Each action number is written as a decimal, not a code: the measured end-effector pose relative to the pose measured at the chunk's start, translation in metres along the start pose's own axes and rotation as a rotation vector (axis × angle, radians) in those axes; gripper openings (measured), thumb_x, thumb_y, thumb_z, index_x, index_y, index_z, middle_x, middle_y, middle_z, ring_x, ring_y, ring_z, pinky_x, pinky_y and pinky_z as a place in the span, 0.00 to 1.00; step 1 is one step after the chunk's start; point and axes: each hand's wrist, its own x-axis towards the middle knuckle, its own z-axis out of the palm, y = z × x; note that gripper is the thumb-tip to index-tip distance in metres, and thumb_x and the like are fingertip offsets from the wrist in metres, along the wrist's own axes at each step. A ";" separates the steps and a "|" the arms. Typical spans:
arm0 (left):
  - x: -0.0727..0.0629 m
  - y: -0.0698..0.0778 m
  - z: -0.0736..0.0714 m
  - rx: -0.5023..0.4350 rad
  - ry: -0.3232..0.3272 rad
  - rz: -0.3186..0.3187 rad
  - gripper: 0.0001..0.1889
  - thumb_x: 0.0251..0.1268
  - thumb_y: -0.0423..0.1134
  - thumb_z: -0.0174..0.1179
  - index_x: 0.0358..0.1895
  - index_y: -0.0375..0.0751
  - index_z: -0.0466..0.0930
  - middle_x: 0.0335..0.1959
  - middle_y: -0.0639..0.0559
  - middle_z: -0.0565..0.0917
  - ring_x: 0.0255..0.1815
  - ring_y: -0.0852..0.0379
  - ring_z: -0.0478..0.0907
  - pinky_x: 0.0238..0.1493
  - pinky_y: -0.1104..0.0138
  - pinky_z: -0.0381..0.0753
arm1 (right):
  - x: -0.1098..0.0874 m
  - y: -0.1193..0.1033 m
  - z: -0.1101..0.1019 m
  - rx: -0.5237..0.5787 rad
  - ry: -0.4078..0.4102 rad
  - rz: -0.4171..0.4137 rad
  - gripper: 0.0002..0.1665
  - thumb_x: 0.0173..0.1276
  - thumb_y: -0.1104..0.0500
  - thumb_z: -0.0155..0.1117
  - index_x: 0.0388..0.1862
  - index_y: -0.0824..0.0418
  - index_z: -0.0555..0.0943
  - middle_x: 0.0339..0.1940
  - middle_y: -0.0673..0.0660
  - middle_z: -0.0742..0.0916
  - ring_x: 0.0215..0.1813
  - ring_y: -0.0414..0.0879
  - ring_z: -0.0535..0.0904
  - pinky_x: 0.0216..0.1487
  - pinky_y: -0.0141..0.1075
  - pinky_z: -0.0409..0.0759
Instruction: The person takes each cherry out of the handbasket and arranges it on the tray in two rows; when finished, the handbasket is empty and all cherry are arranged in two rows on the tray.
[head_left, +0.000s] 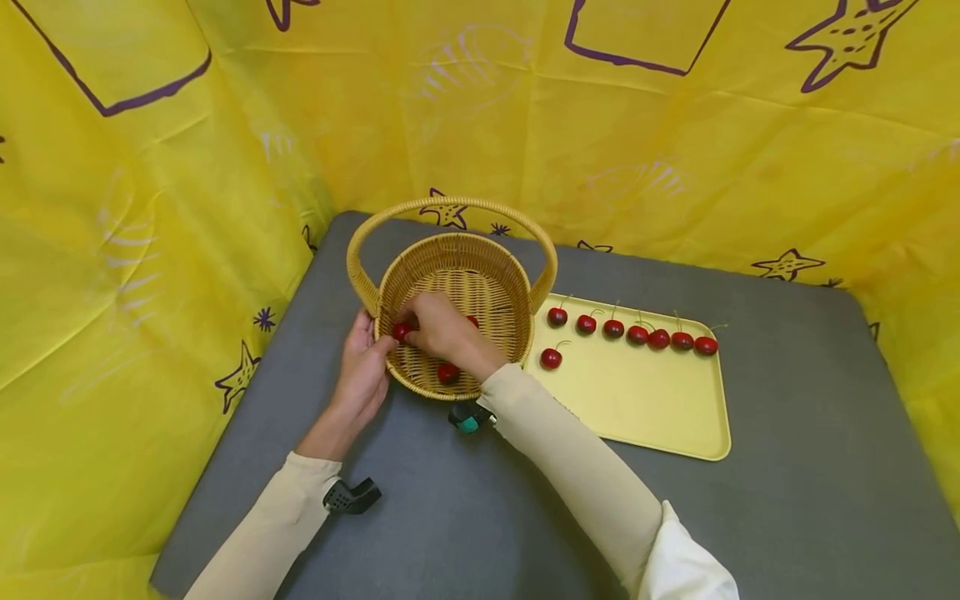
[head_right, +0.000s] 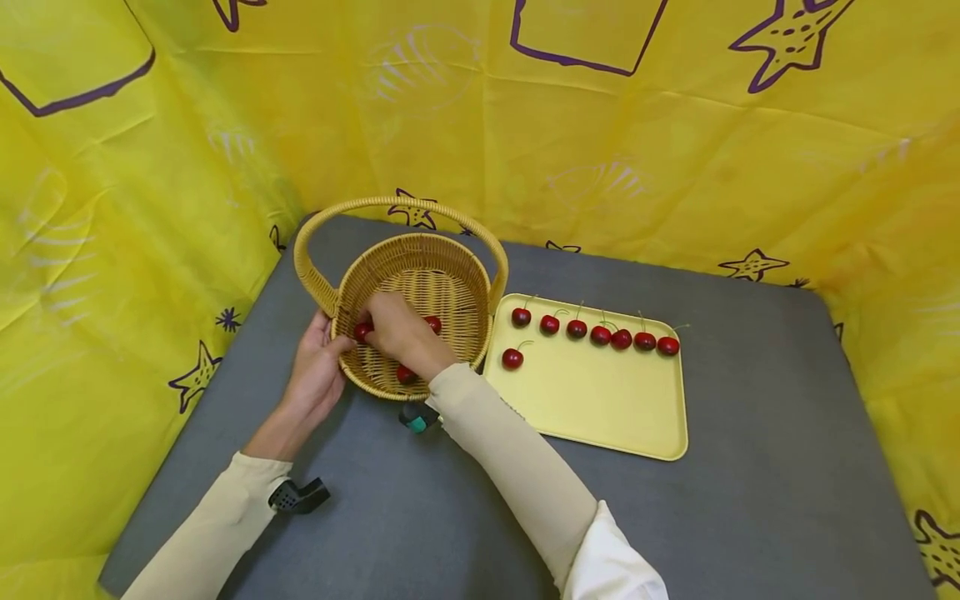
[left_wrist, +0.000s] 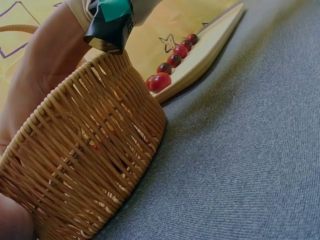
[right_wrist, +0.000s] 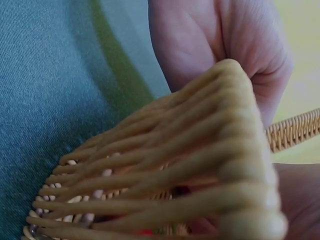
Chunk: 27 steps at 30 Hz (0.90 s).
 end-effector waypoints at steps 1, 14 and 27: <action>0.000 0.000 0.000 0.004 -0.001 -0.002 0.39 0.68 0.13 0.36 0.83 0.34 0.49 0.84 0.38 0.56 0.83 0.48 0.56 0.82 0.51 0.58 | 0.000 0.000 0.001 0.006 0.004 0.005 0.12 0.72 0.63 0.72 0.52 0.62 0.91 0.49 0.56 0.92 0.51 0.47 0.85 0.53 0.34 0.80; 0.000 0.001 0.000 0.015 0.001 -0.012 0.40 0.68 0.14 0.38 0.84 0.35 0.48 0.85 0.41 0.56 0.83 0.51 0.57 0.78 0.61 0.65 | -0.004 0.002 0.001 0.072 0.042 0.009 0.15 0.75 0.61 0.70 0.58 0.59 0.89 0.56 0.53 0.90 0.57 0.43 0.82 0.58 0.32 0.79; -0.001 0.001 0.001 0.015 0.005 -0.017 0.40 0.70 0.14 0.36 0.85 0.38 0.48 0.85 0.42 0.57 0.84 0.45 0.54 0.81 0.52 0.60 | -0.103 -0.014 -0.063 0.142 0.311 -0.307 0.16 0.74 0.60 0.72 0.59 0.57 0.89 0.57 0.50 0.88 0.60 0.41 0.83 0.60 0.33 0.81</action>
